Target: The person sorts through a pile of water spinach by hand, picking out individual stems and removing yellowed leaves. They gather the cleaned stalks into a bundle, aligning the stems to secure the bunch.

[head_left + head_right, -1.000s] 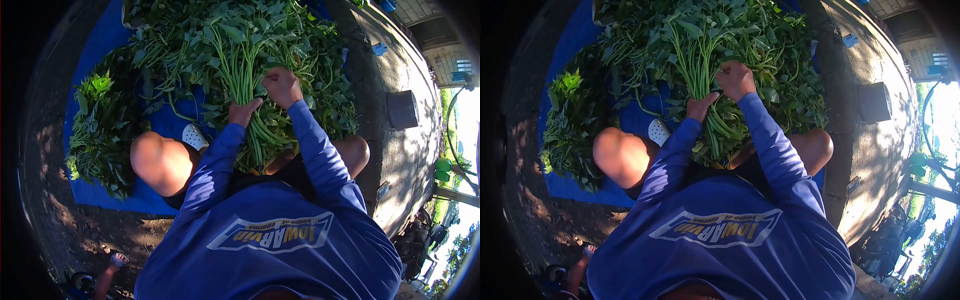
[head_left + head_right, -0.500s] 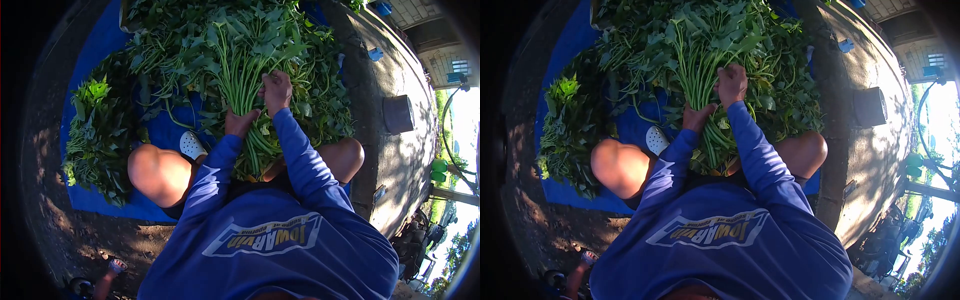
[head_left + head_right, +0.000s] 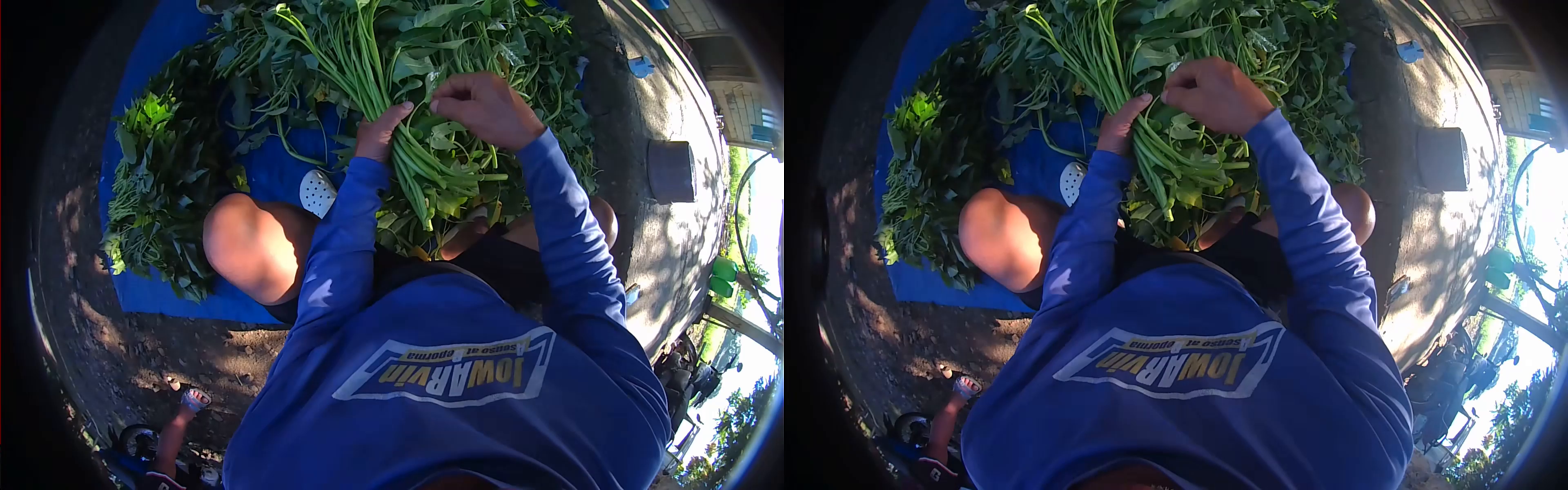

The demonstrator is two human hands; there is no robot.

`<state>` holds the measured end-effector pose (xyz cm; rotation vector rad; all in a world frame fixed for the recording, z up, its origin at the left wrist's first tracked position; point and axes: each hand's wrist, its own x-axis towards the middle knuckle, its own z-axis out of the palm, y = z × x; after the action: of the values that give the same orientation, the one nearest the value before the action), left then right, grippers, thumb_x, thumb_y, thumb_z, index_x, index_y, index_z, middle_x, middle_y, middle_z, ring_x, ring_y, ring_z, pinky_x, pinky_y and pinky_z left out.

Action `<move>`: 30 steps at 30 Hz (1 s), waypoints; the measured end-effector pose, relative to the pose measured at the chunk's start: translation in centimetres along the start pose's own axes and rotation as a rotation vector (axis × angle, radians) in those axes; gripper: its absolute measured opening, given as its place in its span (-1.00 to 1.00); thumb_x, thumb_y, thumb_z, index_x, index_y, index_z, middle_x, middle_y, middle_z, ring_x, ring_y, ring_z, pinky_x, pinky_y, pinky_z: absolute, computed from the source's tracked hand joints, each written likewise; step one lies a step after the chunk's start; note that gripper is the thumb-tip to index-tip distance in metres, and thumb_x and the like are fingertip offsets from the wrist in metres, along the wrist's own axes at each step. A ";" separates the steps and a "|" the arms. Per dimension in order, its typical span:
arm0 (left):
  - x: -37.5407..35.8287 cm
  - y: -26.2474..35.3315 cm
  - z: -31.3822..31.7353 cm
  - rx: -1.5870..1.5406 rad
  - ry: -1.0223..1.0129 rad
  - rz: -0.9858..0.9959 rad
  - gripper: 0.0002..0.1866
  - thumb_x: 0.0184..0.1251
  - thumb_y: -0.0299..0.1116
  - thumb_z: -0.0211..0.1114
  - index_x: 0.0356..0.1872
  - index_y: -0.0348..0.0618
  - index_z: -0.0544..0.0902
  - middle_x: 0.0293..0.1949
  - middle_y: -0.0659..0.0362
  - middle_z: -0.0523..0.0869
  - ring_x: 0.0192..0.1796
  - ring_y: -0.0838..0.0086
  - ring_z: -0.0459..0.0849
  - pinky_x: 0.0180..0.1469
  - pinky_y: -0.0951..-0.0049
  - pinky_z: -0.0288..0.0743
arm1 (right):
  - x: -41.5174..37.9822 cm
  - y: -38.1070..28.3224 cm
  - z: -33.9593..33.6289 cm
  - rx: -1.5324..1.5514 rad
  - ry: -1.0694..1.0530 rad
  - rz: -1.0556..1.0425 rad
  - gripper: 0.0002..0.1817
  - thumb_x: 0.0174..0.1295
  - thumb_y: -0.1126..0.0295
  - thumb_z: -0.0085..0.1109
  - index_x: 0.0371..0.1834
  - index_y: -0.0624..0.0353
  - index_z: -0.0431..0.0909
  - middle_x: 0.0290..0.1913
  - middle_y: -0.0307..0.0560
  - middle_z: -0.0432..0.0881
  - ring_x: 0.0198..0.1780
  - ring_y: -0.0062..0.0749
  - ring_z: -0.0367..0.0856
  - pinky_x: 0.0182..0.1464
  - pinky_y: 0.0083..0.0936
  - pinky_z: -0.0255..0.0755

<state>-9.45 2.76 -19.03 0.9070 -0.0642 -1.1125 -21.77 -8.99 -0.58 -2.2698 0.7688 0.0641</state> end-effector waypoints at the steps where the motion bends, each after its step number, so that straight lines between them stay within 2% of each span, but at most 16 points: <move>1: -0.1 0.2 0.2 -0.026 -0.010 0.002 -0.67 0.30 -0.32 0.53 0.00 -0.31 0.76 -0.17 0.10 0.86 -0.25 0.36 0.84 -0.14 0.33 0.76 | -2.1 -0.9 -0.2 -0.016 -0.155 0.137 -0.66 0.37 0.22 0.38 0.03 0.24 0.80 -0.07 0.00 0.82 -0.12 -0.44 0.78 -0.01 -0.38 0.65; 4: -0.4 0.9 1.1 -0.076 -0.053 -0.001 -0.67 0.26 -0.40 0.56 0.00 -0.31 0.75 -0.15 0.09 0.85 -0.22 0.37 0.84 -0.13 0.33 0.78 | -4.8 3.7 3.5 -0.123 0.004 -0.120 -0.66 0.37 0.22 0.36 0.05 0.24 0.79 -0.14 0.01 0.79 -0.15 -0.39 0.77 -0.05 -0.38 0.63; 7: -1.2 1.4 1.7 -0.059 -0.066 0.016 -0.67 0.29 -0.43 0.53 0.03 -0.31 0.74 -0.13 0.09 0.85 -0.20 0.36 0.85 -0.11 0.31 0.79 | -6.0 4.1 4.6 0.093 0.136 -0.184 -0.65 0.34 0.24 0.34 0.03 0.27 0.77 -0.18 0.04 0.78 -0.15 -0.25 0.78 -0.04 -0.32 0.63; 10: -1.4 1.4 2.0 -0.033 -0.075 0.077 -0.68 0.30 -0.44 0.52 0.05 -0.30 0.73 -0.12 0.09 0.85 -0.20 0.36 0.84 -0.10 0.31 0.78 | -6.8 2.4 4.9 0.141 0.096 -0.097 -0.66 0.30 0.25 0.34 -0.01 0.27 0.78 -0.20 0.07 0.76 -0.14 -0.13 0.79 -0.01 -0.24 0.64; 13: -1.7 0.9 2.6 -0.027 -0.097 0.124 -0.67 0.29 -0.44 0.54 0.04 -0.30 0.73 -0.12 0.10 0.85 -0.20 0.37 0.84 -0.09 0.32 0.77 | -6.3 2.2 6.0 -0.049 0.147 -0.126 -0.68 0.28 0.26 0.34 -0.05 0.28 0.77 -0.19 0.11 0.76 -0.13 -0.01 0.78 0.00 -0.18 0.64; 17: -1.7 0.9 2.6 0.089 -0.030 0.193 -0.64 0.26 -0.41 0.58 0.04 -0.30 0.74 -0.12 0.11 0.85 -0.20 0.39 0.82 -0.11 0.35 0.73 | -6.6 1.9 7.1 -0.151 0.304 -0.187 -0.72 0.27 0.29 0.34 -0.12 0.31 0.75 -0.19 0.13 0.75 -0.14 0.06 0.76 0.00 -0.15 0.63; 20: -1.7 0.6 2.4 0.078 -0.025 0.188 -0.62 0.25 -0.39 0.61 0.04 -0.30 0.75 -0.13 0.12 0.84 -0.21 0.41 0.81 -0.12 0.36 0.71 | -6.9 3.0 7.9 0.045 0.366 -0.236 -0.76 0.28 0.37 0.31 -0.10 0.31 0.72 -0.21 0.12 0.74 -0.14 0.08 0.75 -0.01 -0.13 0.62; 23: -1.8 0.4 2.6 0.056 -0.052 0.168 -0.63 0.25 -0.38 0.61 0.03 -0.28 0.75 -0.13 0.13 0.84 -0.21 0.42 0.80 -0.10 0.37 0.71 | -8.2 2.6 8.0 0.197 0.366 -0.129 -0.80 0.30 0.45 0.29 -0.07 0.30 0.70 -0.21 0.10 0.72 -0.13 0.07 0.73 -0.02 -0.11 0.61; 26: -1.6 0.0 2.6 0.073 -0.055 0.187 -0.64 0.25 -0.38 0.61 0.02 -0.28 0.76 -0.12 0.13 0.84 -0.19 0.42 0.80 -0.07 0.38 0.71 | -8.3 3.0 8.1 -0.133 0.525 -0.382 -0.82 0.32 0.49 0.29 -0.05 0.27 0.67 -0.20 0.08 0.69 -0.12 0.07 0.71 -0.07 -0.09 0.61; 30: -1.2 -0.4 2.8 0.057 -0.059 0.190 -0.63 0.28 -0.40 0.58 0.07 -0.27 0.75 -0.06 0.14 0.84 -0.11 0.43 0.80 -0.02 0.35 0.71 | -9.4 1.5 8.7 -0.222 0.403 -0.380 -0.81 0.31 0.54 0.29 -0.04 0.23 0.61 -0.23 0.06 0.64 -0.14 0.09 0.69 -0.14 -0.06 0.61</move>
<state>-11.69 2.00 -16.98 0.8996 -0.2270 -0.9641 -28.79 0.63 -5.48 -2.6432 0.5325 -0.5232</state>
